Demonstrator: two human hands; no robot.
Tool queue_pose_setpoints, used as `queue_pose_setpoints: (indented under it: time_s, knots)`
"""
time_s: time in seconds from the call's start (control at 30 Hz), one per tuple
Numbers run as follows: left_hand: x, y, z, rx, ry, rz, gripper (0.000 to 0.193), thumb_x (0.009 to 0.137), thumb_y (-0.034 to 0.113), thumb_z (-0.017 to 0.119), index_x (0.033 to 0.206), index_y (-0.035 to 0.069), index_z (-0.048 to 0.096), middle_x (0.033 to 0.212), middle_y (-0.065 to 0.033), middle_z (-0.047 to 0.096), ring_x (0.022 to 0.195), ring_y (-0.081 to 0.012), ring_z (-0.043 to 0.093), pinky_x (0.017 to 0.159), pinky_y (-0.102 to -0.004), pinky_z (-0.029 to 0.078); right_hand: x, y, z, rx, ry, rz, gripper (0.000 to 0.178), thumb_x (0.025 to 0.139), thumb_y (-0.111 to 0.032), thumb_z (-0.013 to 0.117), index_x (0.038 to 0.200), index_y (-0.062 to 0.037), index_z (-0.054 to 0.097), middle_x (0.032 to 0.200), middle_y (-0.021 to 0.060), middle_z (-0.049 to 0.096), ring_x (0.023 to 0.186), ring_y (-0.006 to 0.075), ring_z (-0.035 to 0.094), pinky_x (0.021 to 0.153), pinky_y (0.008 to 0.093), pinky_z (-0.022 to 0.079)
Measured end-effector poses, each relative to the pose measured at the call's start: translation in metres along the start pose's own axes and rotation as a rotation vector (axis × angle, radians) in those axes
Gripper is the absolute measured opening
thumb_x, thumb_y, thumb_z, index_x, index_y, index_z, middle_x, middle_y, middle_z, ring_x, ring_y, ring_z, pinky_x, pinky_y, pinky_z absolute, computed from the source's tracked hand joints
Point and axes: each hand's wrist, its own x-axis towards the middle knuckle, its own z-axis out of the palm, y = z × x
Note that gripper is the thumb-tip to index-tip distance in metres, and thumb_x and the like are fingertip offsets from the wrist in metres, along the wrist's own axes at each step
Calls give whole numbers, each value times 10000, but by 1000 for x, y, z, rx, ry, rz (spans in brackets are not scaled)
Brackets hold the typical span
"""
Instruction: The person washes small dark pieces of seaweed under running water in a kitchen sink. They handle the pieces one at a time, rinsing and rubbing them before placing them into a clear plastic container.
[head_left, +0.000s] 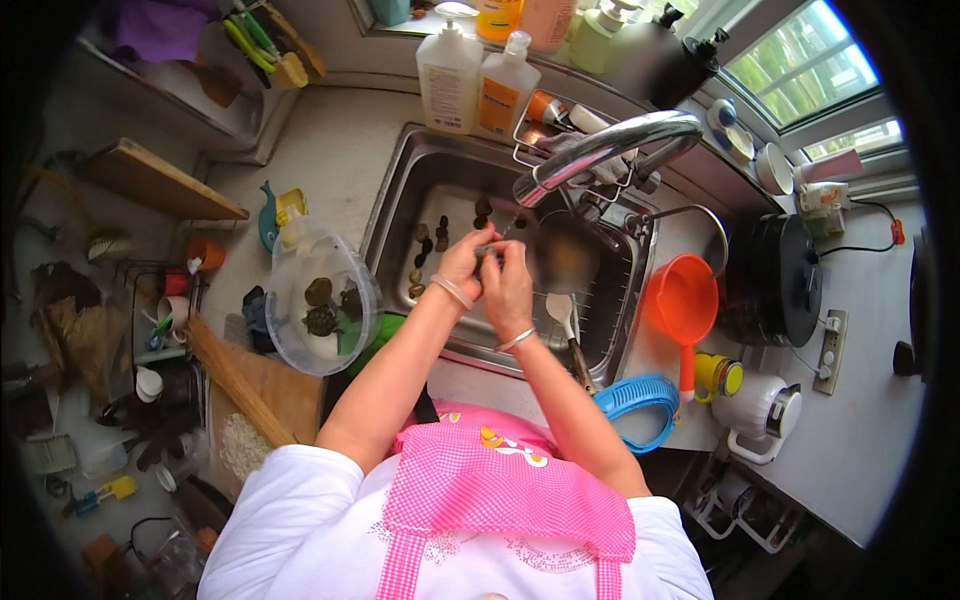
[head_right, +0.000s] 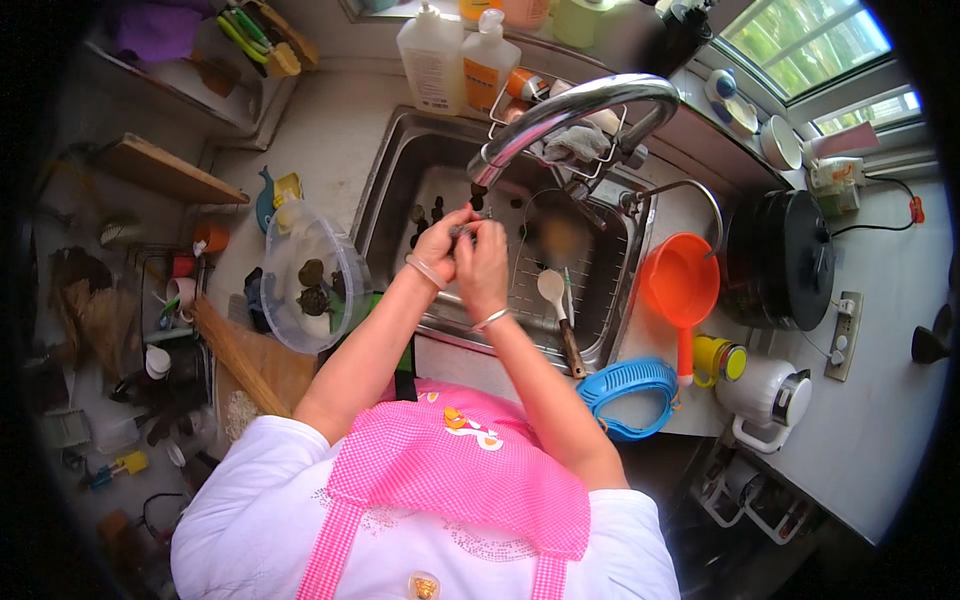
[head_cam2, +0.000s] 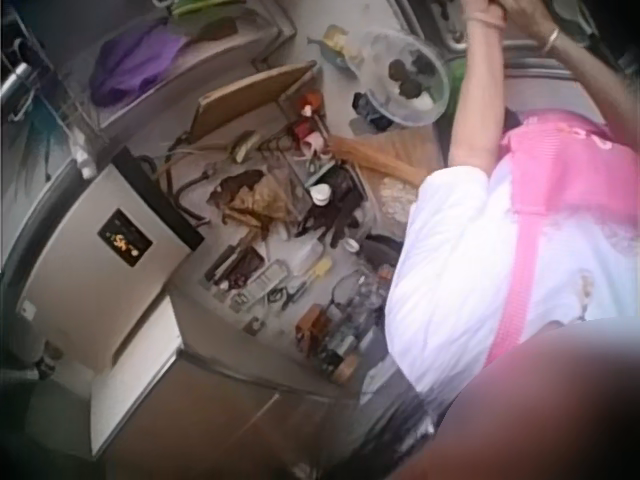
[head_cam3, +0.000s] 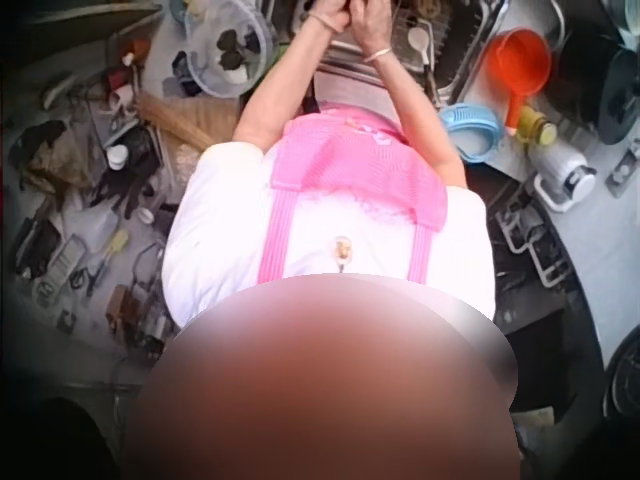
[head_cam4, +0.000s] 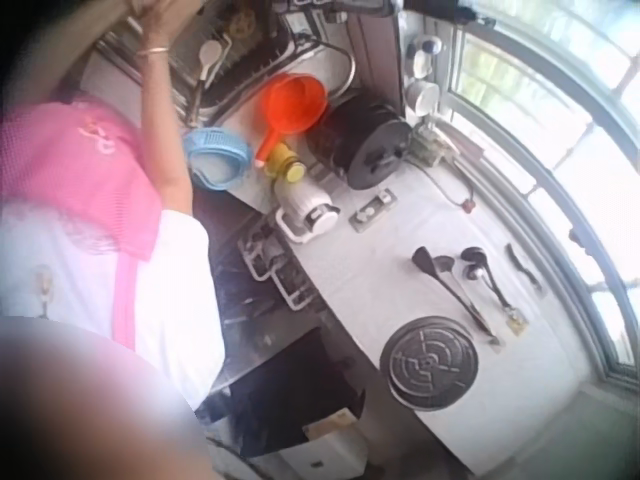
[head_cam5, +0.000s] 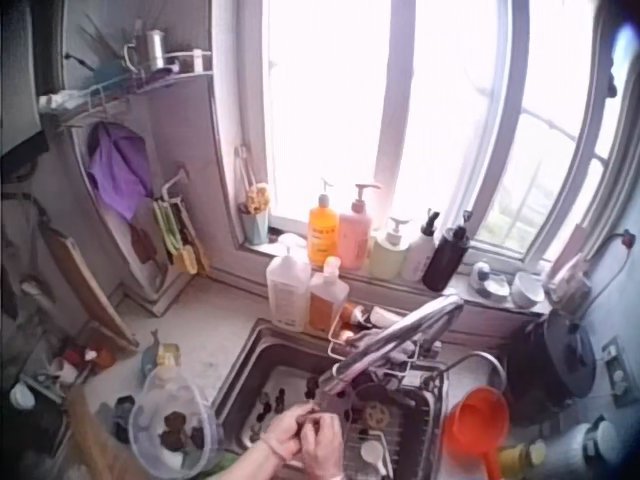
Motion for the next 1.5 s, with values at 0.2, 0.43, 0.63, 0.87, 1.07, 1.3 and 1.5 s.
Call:
queue_pose_setpoints:
  time_s: [0.2,0.43,0.63,0.87,1.07,1.3,1.5]
  knots:
    - [-20,-11,52,-9,51,368,123,954,153,558,1027,63,600,969,-41,629,936,-158,603,839,-311,505,46,24,-8,-232,126,-153,131,865,-106,554,906,15,529,897,186,560,826,323,538,721,389,429]
    - [-21,15,55,54,104,387,186,982,214,517,978,33,561,923,-92,610,870,-200,600,775,-336,514,24,-10,-6,-142,-26,-318,125,847,-79,554,906,14,496,848,193,523,830,387,517,741,453,421]
    - [-24,-1,68,81,160,478,162,966,194,544,989,35,566,957,-65,608,890,-172,584,793,-343,510,54,4,-8,-186,-6,-160,137,844,-113,538,898,9,509,887,203,544,835,396,522,739,468,422]
    - [-6,-1,51,136,153,378,173,987,226,502,988,64,564,970,-63,615,903,-164,586,805,-327,500,45,-3,-18,-231,15,-367,124,850,-61,561,941,15,525,875,179,536,828,347,549,733,398,443]
    - [-5,1,56,20,144,129,317,1001,357,435,1047,89,597,993,-60,639,926,-196,615,854,-375,492,56,-14,-33,-37,-156,-197,136,836,-81,581,935,8,548,858,177,585,782,341,570,722,395,460]
    - [-26,-18,83,102,187,301,316,1000,348,447,1018,74,602,967,-39,630,906,-144,597,812,-294,492,62,-5,-33,-179,-11,-251,116,813,-57,554,895,5,500,867,191,521,827,374,514,730,462,420]
    - [-18,8,70,128,128,322,429,1000,423,418,991,36,602,950,-68,630,886,-170,596,804,-309,490,43,-24,-35,-68,-140,-248,116,824,-48,564,911,7,511,888,189,522,843,378,517,738,430,435]
